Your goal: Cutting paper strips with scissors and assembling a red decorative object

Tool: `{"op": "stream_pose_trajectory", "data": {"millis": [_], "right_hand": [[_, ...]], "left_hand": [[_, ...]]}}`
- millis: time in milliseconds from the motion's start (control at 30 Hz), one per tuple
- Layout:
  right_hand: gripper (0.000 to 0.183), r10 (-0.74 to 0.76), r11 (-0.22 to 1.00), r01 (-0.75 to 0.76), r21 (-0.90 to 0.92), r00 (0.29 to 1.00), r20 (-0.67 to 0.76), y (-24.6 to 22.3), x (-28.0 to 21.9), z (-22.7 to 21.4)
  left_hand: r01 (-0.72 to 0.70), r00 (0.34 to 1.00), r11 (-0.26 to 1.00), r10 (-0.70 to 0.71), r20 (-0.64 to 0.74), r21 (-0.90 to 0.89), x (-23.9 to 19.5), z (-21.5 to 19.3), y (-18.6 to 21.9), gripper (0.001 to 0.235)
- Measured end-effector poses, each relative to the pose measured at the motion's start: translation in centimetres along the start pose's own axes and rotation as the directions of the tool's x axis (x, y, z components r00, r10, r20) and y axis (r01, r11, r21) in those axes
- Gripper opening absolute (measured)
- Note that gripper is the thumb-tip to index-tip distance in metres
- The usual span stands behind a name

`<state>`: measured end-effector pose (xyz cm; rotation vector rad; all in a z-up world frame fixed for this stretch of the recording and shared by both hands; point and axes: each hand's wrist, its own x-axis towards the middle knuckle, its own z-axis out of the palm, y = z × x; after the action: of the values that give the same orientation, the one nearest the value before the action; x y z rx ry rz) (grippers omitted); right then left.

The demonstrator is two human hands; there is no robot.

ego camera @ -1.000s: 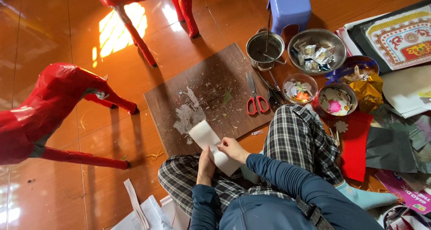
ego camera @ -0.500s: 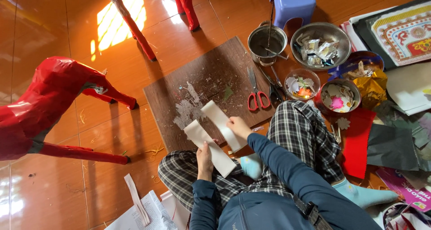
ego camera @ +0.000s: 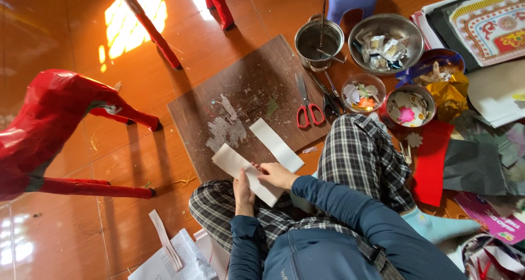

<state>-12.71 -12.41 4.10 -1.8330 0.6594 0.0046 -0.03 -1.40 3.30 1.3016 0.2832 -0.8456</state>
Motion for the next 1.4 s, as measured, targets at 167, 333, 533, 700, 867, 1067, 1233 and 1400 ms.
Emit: {"op": "stream_pose_trajectory", "data": {"millis": [167, 333, 533, 700, 867, 1067, 1233, 1400], "right_hand": [[0.039, -0.047, 0.998, 0.048, 0.033, 0.999, -0.027, 1.7, 1.6, 1.6], [0.035, -0.051, 0.992, 0.063, 0.106, 0.992, -0.114, 2.6, 2.3, 1.7], [0.027, -0.098, 0.989, 0.105, 0.108, 0.993, -0.067, 1.5, 1.6, 0.9], [0.031, -0.091, 0.953, 0.122, 0.276, 0.989, -0.12, 2.6, 2.3, -2.7], [0.024, 0.117, 0.986, -0.08, 0.148, 0.957, -0.265, 11.6, 7.4, -2.7], [0.027, 0.168, 0.947, -0.232, -0.22, 0.947, -0.275, 14.6, 8.5, -3.3], [0.034, 0.243, 0.898, -0.333, -0.286, 0.92, -0.309, 12.1, 7.1, -6.1], [0.033, 0.033, 0.933, -0.131, -0.334, 0.958, -0.284, 14.8, 7.4, -8.4]], "left_hand": [[0.102, 0.992, 0.989, -0.092, 0.091, -0.108, 1.9, -3.5, -0.9, 0.045], [0.155, 0.982, 0.983, -0.143, 0.121, -0.096, 3.5, -5.4, -1.0, 0.041], [0.236, 0.966, 0.971, -0.233, 0.111, -0.024, 4.2, -5.8, -0.8, 0.058], [0.222, 0.956, 0.975, -0.221, 0.193, 0.015, 5.1, -6.2, -1.2, 0.062], [0.233, 0.957, 0.965, -0.207, 0.205, -0.117, 2.2, -6.0, -1.3, 0.065], [0.188, 0.962, 0.967, -0.144, 0.233, -0.175, 2.2, -5.6, -2.5, 0.063], [0.291, 0.92, 0.909, -0.181, 0.347, -0.299, 2.7, -6.3, -3.1, 0.063], [0.093, 0.978, 0.804, 0.036, 0.204, -0.588, -1.6, -10.3, 3.3, 0.045]]}}
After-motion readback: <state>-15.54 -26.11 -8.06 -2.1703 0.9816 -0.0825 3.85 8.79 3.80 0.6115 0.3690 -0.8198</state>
